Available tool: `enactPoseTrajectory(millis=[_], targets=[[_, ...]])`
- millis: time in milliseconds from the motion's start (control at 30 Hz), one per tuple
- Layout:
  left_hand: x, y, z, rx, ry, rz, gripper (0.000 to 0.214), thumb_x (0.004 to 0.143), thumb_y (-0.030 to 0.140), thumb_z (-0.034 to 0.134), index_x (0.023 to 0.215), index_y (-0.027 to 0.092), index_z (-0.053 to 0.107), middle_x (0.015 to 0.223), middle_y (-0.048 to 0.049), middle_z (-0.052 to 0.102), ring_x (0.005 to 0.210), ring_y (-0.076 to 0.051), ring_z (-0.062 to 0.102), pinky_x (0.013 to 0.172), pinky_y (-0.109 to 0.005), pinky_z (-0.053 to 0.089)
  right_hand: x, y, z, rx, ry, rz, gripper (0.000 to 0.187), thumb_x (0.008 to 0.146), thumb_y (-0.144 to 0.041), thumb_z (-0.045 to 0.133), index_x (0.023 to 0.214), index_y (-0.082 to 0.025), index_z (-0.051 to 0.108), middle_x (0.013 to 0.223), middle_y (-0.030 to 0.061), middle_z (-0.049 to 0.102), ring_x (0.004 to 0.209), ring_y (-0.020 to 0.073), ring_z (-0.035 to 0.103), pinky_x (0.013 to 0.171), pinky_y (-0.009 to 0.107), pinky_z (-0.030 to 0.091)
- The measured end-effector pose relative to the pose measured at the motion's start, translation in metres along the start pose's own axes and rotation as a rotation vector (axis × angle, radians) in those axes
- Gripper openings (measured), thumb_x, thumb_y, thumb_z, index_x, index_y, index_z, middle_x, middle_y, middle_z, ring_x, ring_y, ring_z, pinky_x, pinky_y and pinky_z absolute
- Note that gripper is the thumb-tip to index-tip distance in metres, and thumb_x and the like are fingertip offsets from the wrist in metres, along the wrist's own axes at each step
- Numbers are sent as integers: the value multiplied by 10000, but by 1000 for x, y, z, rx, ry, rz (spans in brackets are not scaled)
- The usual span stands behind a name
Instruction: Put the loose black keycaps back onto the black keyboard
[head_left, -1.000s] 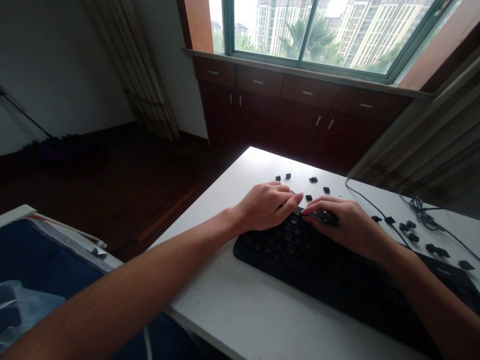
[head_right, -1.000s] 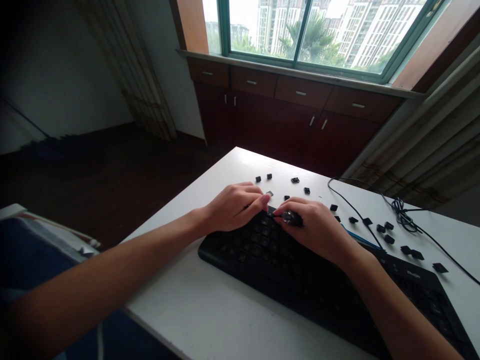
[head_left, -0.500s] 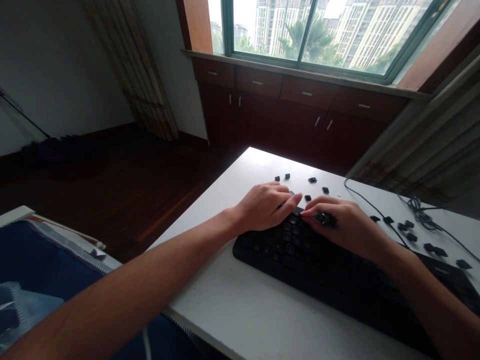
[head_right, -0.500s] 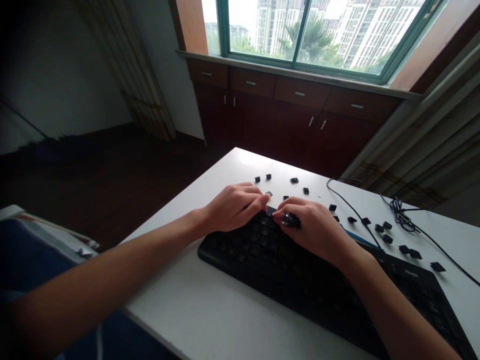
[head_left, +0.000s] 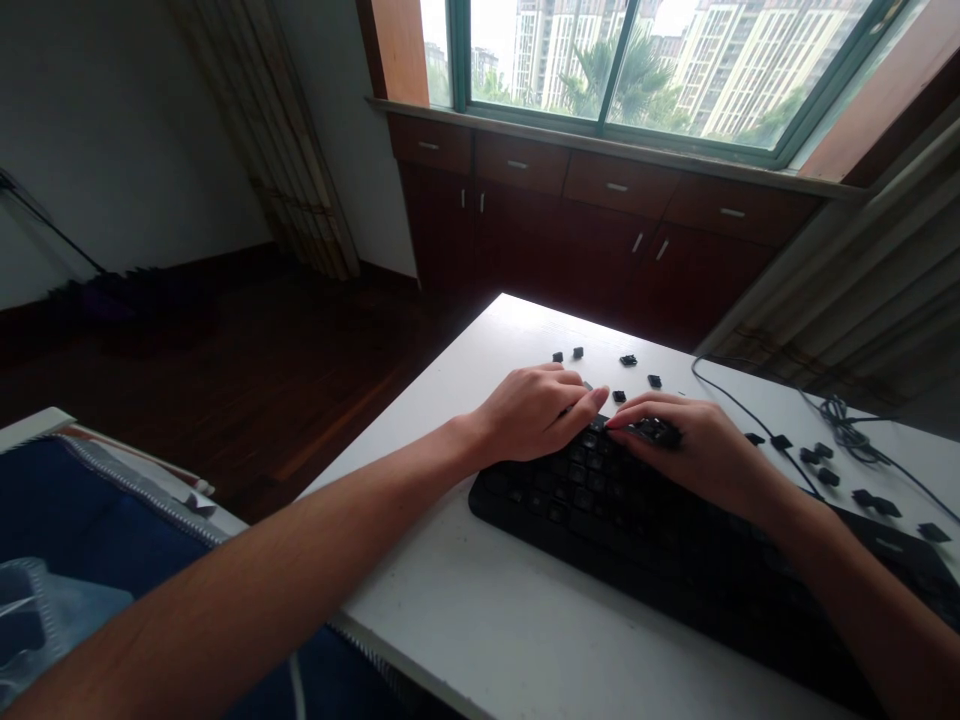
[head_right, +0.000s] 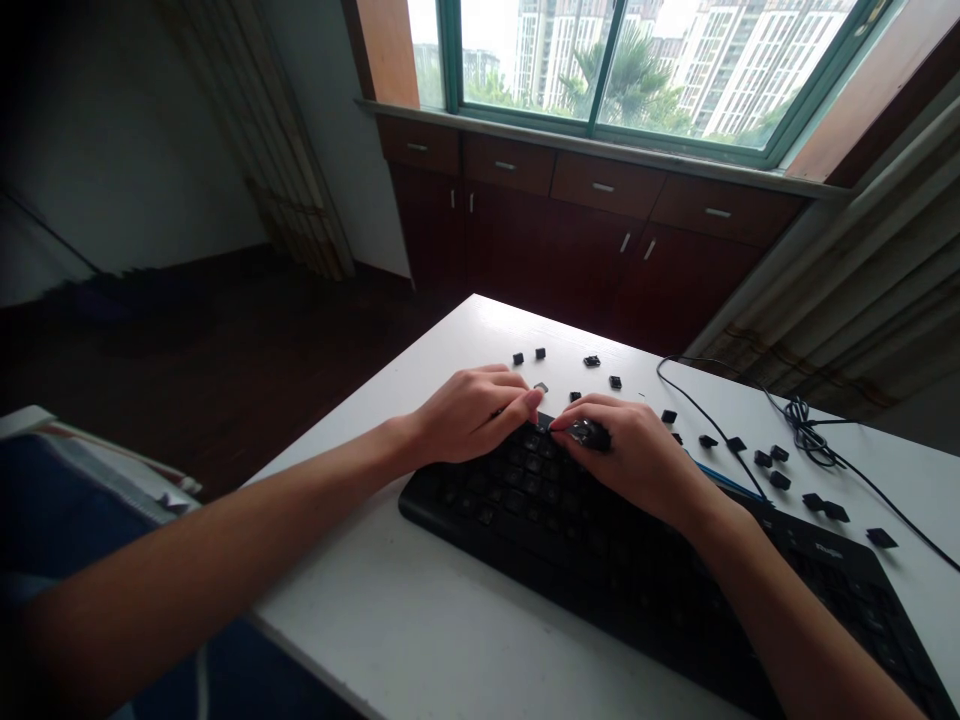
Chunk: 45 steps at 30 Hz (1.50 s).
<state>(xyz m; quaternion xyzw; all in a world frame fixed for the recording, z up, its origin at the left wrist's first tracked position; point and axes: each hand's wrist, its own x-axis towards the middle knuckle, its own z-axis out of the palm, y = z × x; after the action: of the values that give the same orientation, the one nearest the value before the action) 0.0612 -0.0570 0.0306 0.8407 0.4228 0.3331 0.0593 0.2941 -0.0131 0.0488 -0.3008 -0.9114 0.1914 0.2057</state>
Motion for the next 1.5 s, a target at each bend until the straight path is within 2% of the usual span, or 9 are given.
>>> enactPoseTrajectory(millis=[633, 767, 867, 1000, 1200, 1267, 1367, 1433, 1500], targets=[[-1, 1, -1, 9, -8, -8, 535, 1077, 362, 330, 798, 164, 740, 806, -48, 702, 791, -166, 646, 793, -302, 485, 1, -4, -6, 63, -57, 63, 120, 897, -356, 681, 907, -246, 729, 983, 17, 738, 872, 197, 677, 821, 321, 515], [0, 1, -1, -4, -6, -10, 528, 1078, 360, 329, 816, 169, 746, 809, -44, 705, 790, -165, 652, 804, -305, 486, 3, -20, -12, 243, 126, 179, 262, 884, -400, 710, 725, -210, 624, 704, -10, 626, 643, 139, 544, 628, 281, 438], [0, 0, -1, -15, 3, -20, 524, 1078, 361, 328, 833, 174, 752, 827, -45, 717, 805, -170, 663, 817, -308, 488, 9, -32, -8, 579, 299, 271, 486, 928, -425, 642, 537, -207, 454, 500, -37, 427, 490, 108, 384, 499, 278, 340], [1, -4, -5, -40, 48, -56, 512, 1077, 353, 333, 861, 168, 758, 875, -51, 744, 845, -180, 675, 834, -312, 490, 26, -45, 0, 979, 325, 244, 580, 915, -348, 638, 441, -222, 327, 397, -50, 314, 391, 96, 307, 408, 283, 237], [3, -10, -8, -71, 100, -134, 513, 1077, 345, 336, 841, 191, 765, 888, -30, 753, 895, -179, 679, 867, -308, 480, 45, -58, 2, 1161, 491, -19, 547, 894, -266, 605, 425, -223, 327, 381, -63, 279, 348, 83, 263, 388, 279, 195], [2, -12, -8, -63, 104, -141, 506, 1072, 359, 349, 834, 196, 765, 876, -33, 743, 889, -185, 676, 853, -310, 482, 45, -54, 13, 1146, 478, 17, 547, 890, -301, 609, 410, -218, 359, 369, -61, 293, 348, 80, 265, 394, 277, 204], [2, -16, -10, -50, 137, -160, 497, 1067, 374, 355, 838, 198, 761, 888, -39, 731, 900, -193, 669, 853, -317, 479, 47, -44, 28, 1095, 349, 135, 500, 823, -287, 696, 411, -201, 425, 384, -51, 353, 371, 76, 292, 394, 267, 198], [2, -20, -11, -44, 166, -180, 500, 1069, 376, 346, 848, 201, 759, 904, -38, 727, 907, -192, 665, 866, -322, 475, 51, -41, 25, 1114, 355, 144, 514, 831, -296, 669, 422, -219, 368, 390, -66, 301, 367, 76, 267, 381, 262, 182], [2, -24, -11, -36, 184, -198, 498, 1068, 378, 344, 849, 204, 757, 908, -34, 725, 902, -189, 662, 875, -327, 475, 54, -41, 10, 1140, 381, 133, 522, 835, -304, 647, 443, -233, 310, 400, -76, 262, 362, 76, 239, 370, 260, 162]])
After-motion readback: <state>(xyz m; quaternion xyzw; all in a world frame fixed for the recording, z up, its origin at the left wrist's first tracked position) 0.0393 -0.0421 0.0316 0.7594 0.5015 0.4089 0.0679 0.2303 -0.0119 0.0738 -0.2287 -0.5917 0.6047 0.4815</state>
